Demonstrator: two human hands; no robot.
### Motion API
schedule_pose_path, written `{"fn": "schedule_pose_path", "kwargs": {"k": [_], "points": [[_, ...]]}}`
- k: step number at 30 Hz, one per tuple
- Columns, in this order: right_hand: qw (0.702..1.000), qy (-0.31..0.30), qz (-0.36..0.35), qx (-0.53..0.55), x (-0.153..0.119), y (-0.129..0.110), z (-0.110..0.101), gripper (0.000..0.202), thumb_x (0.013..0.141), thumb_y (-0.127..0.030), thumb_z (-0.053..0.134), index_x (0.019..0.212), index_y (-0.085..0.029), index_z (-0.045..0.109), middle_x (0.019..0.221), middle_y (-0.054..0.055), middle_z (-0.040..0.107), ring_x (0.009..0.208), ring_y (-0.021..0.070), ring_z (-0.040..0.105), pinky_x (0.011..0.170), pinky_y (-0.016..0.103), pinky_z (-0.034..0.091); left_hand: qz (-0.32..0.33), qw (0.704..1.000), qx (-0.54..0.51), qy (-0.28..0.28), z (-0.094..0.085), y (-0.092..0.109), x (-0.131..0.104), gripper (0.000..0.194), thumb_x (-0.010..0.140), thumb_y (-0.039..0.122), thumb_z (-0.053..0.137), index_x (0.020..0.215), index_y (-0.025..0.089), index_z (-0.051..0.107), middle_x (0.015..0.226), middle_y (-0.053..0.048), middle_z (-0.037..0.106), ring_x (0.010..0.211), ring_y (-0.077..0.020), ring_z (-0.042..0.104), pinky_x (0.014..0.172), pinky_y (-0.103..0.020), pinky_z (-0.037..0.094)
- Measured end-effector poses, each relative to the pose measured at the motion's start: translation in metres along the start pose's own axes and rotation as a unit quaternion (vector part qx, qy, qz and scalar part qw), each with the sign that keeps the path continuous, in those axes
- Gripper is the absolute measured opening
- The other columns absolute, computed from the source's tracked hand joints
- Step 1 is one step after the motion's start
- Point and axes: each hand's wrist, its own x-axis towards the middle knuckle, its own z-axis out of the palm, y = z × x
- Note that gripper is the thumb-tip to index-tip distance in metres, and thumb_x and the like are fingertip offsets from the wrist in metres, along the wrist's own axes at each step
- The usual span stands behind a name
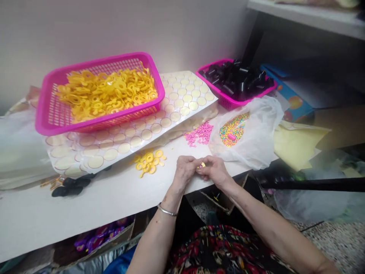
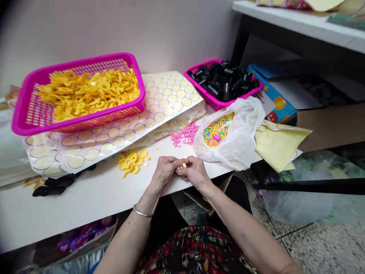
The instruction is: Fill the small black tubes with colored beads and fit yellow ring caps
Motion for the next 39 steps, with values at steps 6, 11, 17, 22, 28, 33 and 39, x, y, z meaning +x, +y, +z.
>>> {"fn": "schedule_pose_path", "kwargs": {"k": [6,11,17,22,28,33,39], "points": [[1.0,-0.01,-0.001,-0.026,-0.009,0.005,0.004,0.022,0.057,-0.025,0.068,0.069,-0.015,0.053,0.056,-0.006,0.052,0.044,0.0066,0.048,0.039,0.019,0.043,0.04,0.998,0.033,0.029,-0.002,-0.008,-0.011,0.038,0.064,0.048,0.064,0.054,0.011,0.062,0.044,0.003,0.049,0.044,-0.0067,0.039,0.044,-0.02,0.027],[0.996,-0.012,0.055,-0.076,-0.004,-0.013,0.004,0.028,0.047,-0.016,0.069,0.063,-0.016,0.046,0.047,-0.007,0.05,0.039,0.0071,0.048,0.035,0.018,0.04,0.016,0.998,-0.052,-0.036,-0.005,0.0,-0.016,0.037,0.058,0.046,0.07,0.058,0.01,0.063,0.047,0.002,0.052,0.044,-0.0062,0.04,0.044,-0.02,0.028],[0.994,-0.025,0.086,-0.062,0.004,-0.01,0.002,0.03,0.047,-0.015,0.07,0.057,-0.018,0.041,0.043,-0.007,0.051,0.036,0.0074,0.048,0.034,0.019,0.041,-0.001,0.997,-0.072,-0.002,-0.002,-0.014,-0.008,0.036,0.057,0.045,0.071,0.058,0.01,0.063,0.045,0.002,0.052,0.042,-0.0063,0.04,0.043,-0.02,0.026],[0.995,-0.031,0.077,-0.061,0.003,-0.01,0.002,0.031,0.048,-0.016,0.07,0.059,-0.018,0.042,0.044,-0.007,0.051,0.035,0.0058,0.046,0.035,0.017,0.04,0.001,0.997,-0.076,0.012,-0.001,-0.017,-0.005,0.036,0.057,0.045,0.071,0.053,0.01,0.061,0.045,0.002,0.052,0.042,-0.0062,0.04,0.043,-0.02,0.027],[0.996,-0.061,0.034,-0.05,-0.001,-0.009,-0.004,0.034,0.05,-0.027,0.074,0.065,-0.017,0.046,0.047,-0.004,0.057,0.036,0.0065,0.048,0.036,0.017,0.038,0.03,0.986,-0.153,-0.052,-0.015,-0.019,-0.019,0.03,0.064,0.039,0.066,0.073,0.01,0.067,0.056,-0.002,0.058,0.05,-0.0089,0.048,0.051,-0.022,0.036],[0.999,-0.04,0.006,-0.024,-0.029,-0.002,-0.007,0.032,0.054,-0.032,0.075,0.066,-0.016,0.049,0.041,-0.007,0.05,0.037,0.0062,0.043,0.036,0.017,0.03,0.136,0.985,-0.078,-0.068,-0.005,-0.027,-0.048,0.039,0.053,0.018,0.073,0.092,0.017,0.067,0.086,-0.004,0.063,0.08,-0.0168,0.056,0.071,-0.027,0.043],[0.988,-0.129,-0.057,0.064,-0.086,0.004,-0.059,0.04,0.055,-0.025,0.077,0.092,-0.015,0.063,0.066,-0.002,0.06,0.056,0.0079,0.051,0.051,0.02,0.041,0.184,0.98,-0.046,-0.06,0.024,-0.019,-0.085,0.028,0.058,0.017,0.072,0.085,0.018,0.066,0.083,-0.002,0.057,0.077,-0.0147,0.051,0.069,-0.026,0.042]]}}
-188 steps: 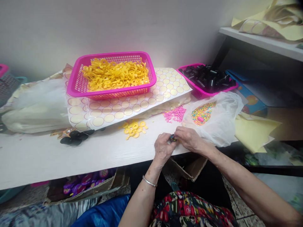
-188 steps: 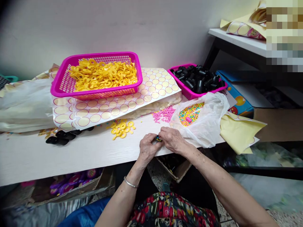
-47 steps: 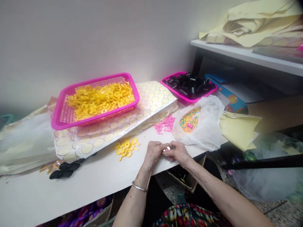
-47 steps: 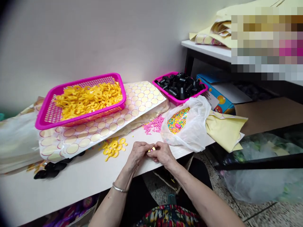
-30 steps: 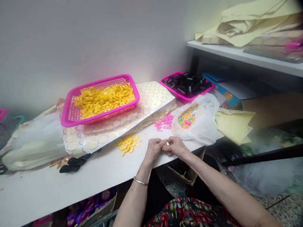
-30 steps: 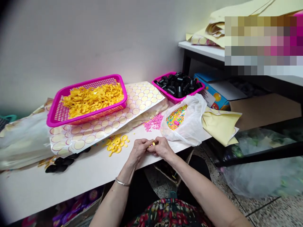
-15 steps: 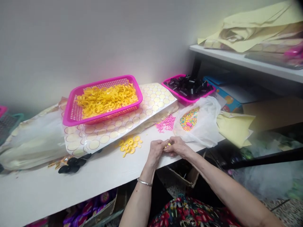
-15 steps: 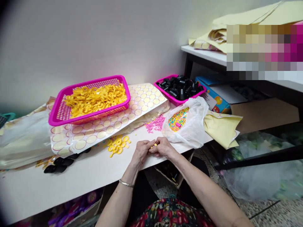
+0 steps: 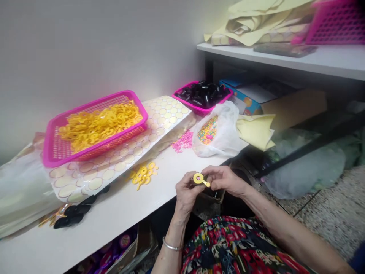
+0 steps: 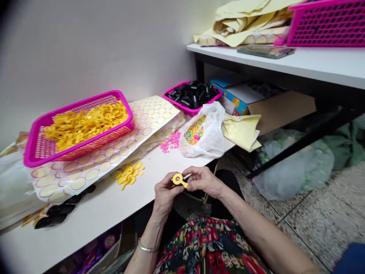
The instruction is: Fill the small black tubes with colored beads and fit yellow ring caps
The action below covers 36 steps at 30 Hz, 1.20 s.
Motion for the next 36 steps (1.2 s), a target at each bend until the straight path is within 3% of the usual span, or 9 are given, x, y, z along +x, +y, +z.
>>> {"fn": "schedule_pose_path", "kwargs": {"k": [4,8,14,17,21,28,33,36], "points": [[0.998,-0.007,-0.008,0.058,-0.036,0.009,-0.027,0.061,0.05,-0.016,0.08,0.107,-0.019,0.06,0.095,0.003,0.062,0.073,0.011,0.058,0.066,0.024,0.046,0.025,0.999,0.015,-0.041,0.024,0.012,-0.011,0.029,0.058,0.011,0.069,0.086,0.019,0.066,0.083,-0.002,0.058,0.081,-0.0162,0.051,0.073,-0.027,0.042],[0.995,-0.002,-0.036,0.096,-0.055,0.015,-0.029,0.068,0.047,-0.015,0.081,0.11,-0.02,0.058,0.094,0.004,0.064,0.08,0.0149,0.06,0.069,0.026,0.048,0.104,0.989,0.091,-0.047,0.051,0.02,-0.017,0.033,0.056,0.005,0.062,0.085,0.02,0.066,0.082,-0.002,0.06,0.082,-0.017,0.05,0.074,-0.029,0.042],[0.99,0.111,-0.077,0.048,-0.074,0.012,-0.027,0.042,0.065,-0.031,0.072,0.104,-0.021,0.062,0.098,0.004,0.065,0.091,0.0176,0.06,0.081,0.029,0.046,0.223,0.947,0.214,-0.087,0.08,0.027,-0.022,0.026,0.062,0.006,0.056,0.082,0.02,0.066,0.077,-0.003,0.06,0.082,-0.0185,0.048,0.074,-0.032,0.042],[0.987,0.141,-0.079,0.027,-0.082,0.014,-0.032,0.04,0.067,-0.034,0.07,0.104,-0.019,0.063,0.099,0.005,0.066,0.091,0.0182,0.06,0.083,0.031,0.047,0.222,0.946,0.218,-0.092,0.089,0.026,-0.025,0.026,0.063,0.006,0.056,0.083,0.02,0.065,0.075,-0.003,0.059,0.081,-0.0181,0.048,0.073,-0.032,0.043],[0.989,0.133,-0.048,0.039,-0.09,0.013,-0.037,0.044,0.061,-0.028,0.075,0.102,-0.018,0.062,0.097,0.005,0.066,0.088,0.017,0.061,0.079,0.029,0.048,0.201,0.948,0.224,-0.104,0.094,0.023,-0.027,0.021,0.062,0.009,0.061,0.08,0.019,0.066,0.072,-0.003,0.059,0.079,-0.0184,0.047,0.072,-0.032,0.042],[0.995,0.092,-0.021,0.034,-0.093,0.002,-0.038,0.047,0.055,-0.019,0.076,0.1,-0.017,0.062,0.092,0.003,0.064,0.084,0.0151,0.059,0.076,0.026,0.046,0.244,0.93,0.246,-0.119,0.095,0.02,-0.033,0.013,0.068,0.015,0.06,0.079,0.019,0.066,0.074,-0.004,0.062,0.08,-0.0189,0.045,0.073,-0.034,0.041],[0.989,0.119,-0.011,0.09,-0.088,0.011,-0.031,0.036,0.052,-0.018,0.076,0.086,-0.016,0.065,0.076,0.001,0.064,0.069,0.0131,0.057,0.064,0.024,0.045,0.257,0.92,0.267,-0.129,0.094,0.015,-0.036,0.02,0.068,0.009,0.05,0.073,0.021,0.066,0.068,-0.003,0.061,0.077,-0.0184,0.046,0.074,-0.035,0.039],[0.986,0.125,-0.005,0.108,-0.084,0.017,-0.025,0.034,0.053,-0.019,0.076,0.086,-0.016,0.066,0.077,0.002,0.064,0.071,0.0137,0.057,0.066,0.024,0.045,0.244,0.924,0.271,-0.119,0.088,0.009,-0.038,0.021,0.066,0.008,0.049,0.071,0.021,0.065,0.065,-0.003,0.06,0.075,-0.018,0.046,0.073,-0.035,0.039]]}}
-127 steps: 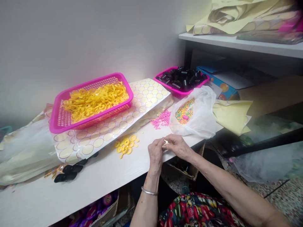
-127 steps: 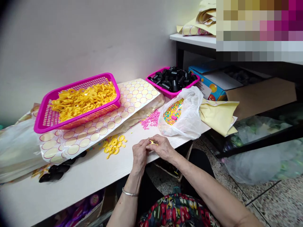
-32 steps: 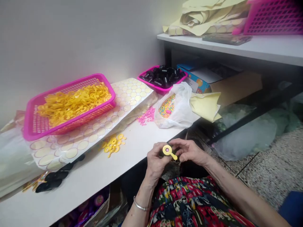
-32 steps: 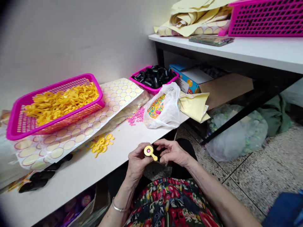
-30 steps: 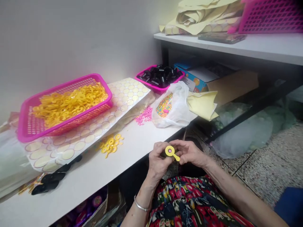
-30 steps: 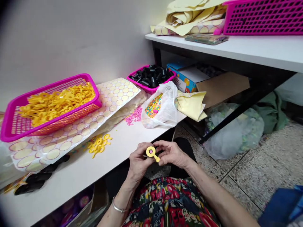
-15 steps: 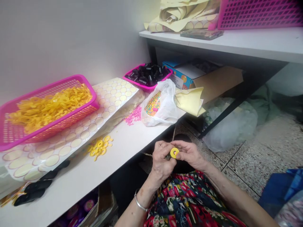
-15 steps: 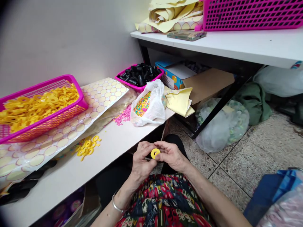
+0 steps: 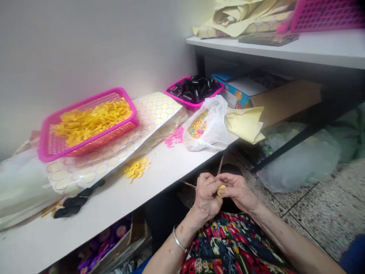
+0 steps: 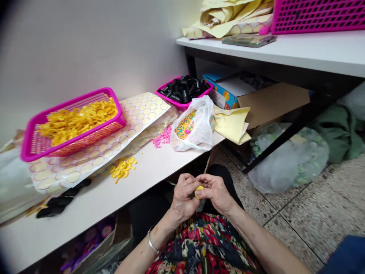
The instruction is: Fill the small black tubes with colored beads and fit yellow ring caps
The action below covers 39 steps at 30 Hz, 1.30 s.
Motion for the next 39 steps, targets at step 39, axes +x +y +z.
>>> {"fn": "schedule_pose_path", "kwargs": {"k": [39], "points": [[0.891,-0.057,0.06,-0.446,0.072,0.039,0.032,0.043,0.065,-0.045,0.061,0.099,-0.018,0.06,0.076,0.006,0.065,0.073,0.0235,0.059,0.067,0.032,0.045,-0.17,0.938,0.08,0.292,-0.131,-0.085,-0.078,0.037,0.064,0.019,0.06,0.101,0.021,0.06,0.115,-0.01,0.053,0.106,-0.0234,0.049,0.09,-0.04,0.041]]}}
